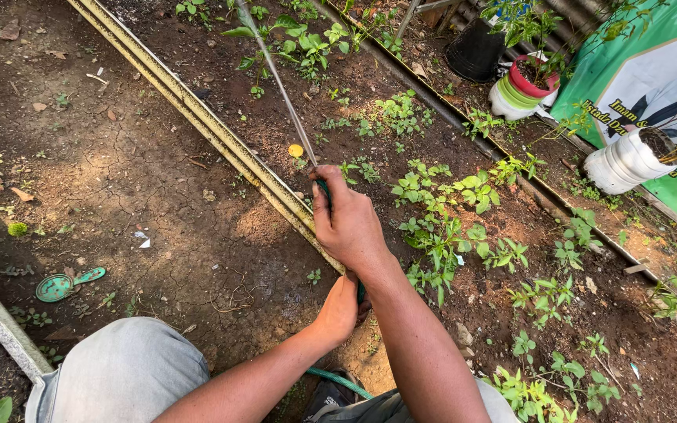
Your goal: The person kneels beside raised garden beds and waters rows of young seedlings using a green hose, moving the water stream across different sections of soil and plants, then shifts to water another bed.
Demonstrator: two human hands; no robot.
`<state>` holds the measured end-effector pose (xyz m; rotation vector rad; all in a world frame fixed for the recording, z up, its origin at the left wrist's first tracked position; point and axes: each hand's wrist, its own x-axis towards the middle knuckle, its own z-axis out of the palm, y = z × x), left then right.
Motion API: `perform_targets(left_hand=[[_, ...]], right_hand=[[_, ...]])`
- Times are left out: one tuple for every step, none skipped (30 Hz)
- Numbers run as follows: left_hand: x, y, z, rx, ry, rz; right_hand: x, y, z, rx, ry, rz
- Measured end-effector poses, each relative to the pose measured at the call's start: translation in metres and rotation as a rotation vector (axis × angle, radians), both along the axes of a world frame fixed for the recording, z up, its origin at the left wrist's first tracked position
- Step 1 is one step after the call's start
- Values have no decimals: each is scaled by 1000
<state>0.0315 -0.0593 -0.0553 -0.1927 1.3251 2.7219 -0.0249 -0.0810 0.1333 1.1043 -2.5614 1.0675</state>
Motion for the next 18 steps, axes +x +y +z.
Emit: perform_targets(left_hand=[[0,0,0,-2,-4,0],[-1,0,0,-4,-7,3],[0,0,0,-7,-10,6],[-1,0,1,-9,-12,10],[0,0,0,-2,-12,-1],[0,-1,0,5,-11,-12],[0,-1,0,13,-11,-23],[0,-1,0,16,-14,-25],[0,-1,0,20,-17,-27],[0,0,0,23,-21,-29],[0,0,0,23,-11,-29],[0,0,0,22,-1,-28],[0,0,0,22,10,-28],[0,0,0,16,7,-34],[1,-1,0,10,5,-41],[1,-1,0,4,3,-48],[1,-2,0,4,2,-48],[1,-2,0,4,2,-48]], right_hand=[[0,0,1,-8,4,1],[0,-1,1,-15,8,2],[1,-1,1,-5,3,-1],[1,-1,2,4,0,-3],[1,-1,2,14,-5,-6],[2,-1,3,13,-9,-5],[2,-1,3,13,-12,-4],[2,-1,3,13,-16,-4],[2,-1,3,17,-14,-7],[2,-1,3,21,-12,-11],[2,-1,3,26,-10,-14],[1,-1,3,28,-12,-18],[1,-1,3,30,-15,-23],[1,-1,3,32,-17,-27],[1,-1,3,29,-8,-25],[1,-1,3,26,1,-23],[1,-1,3,23,10,-20],[1,-1,3,24,7,-19]])
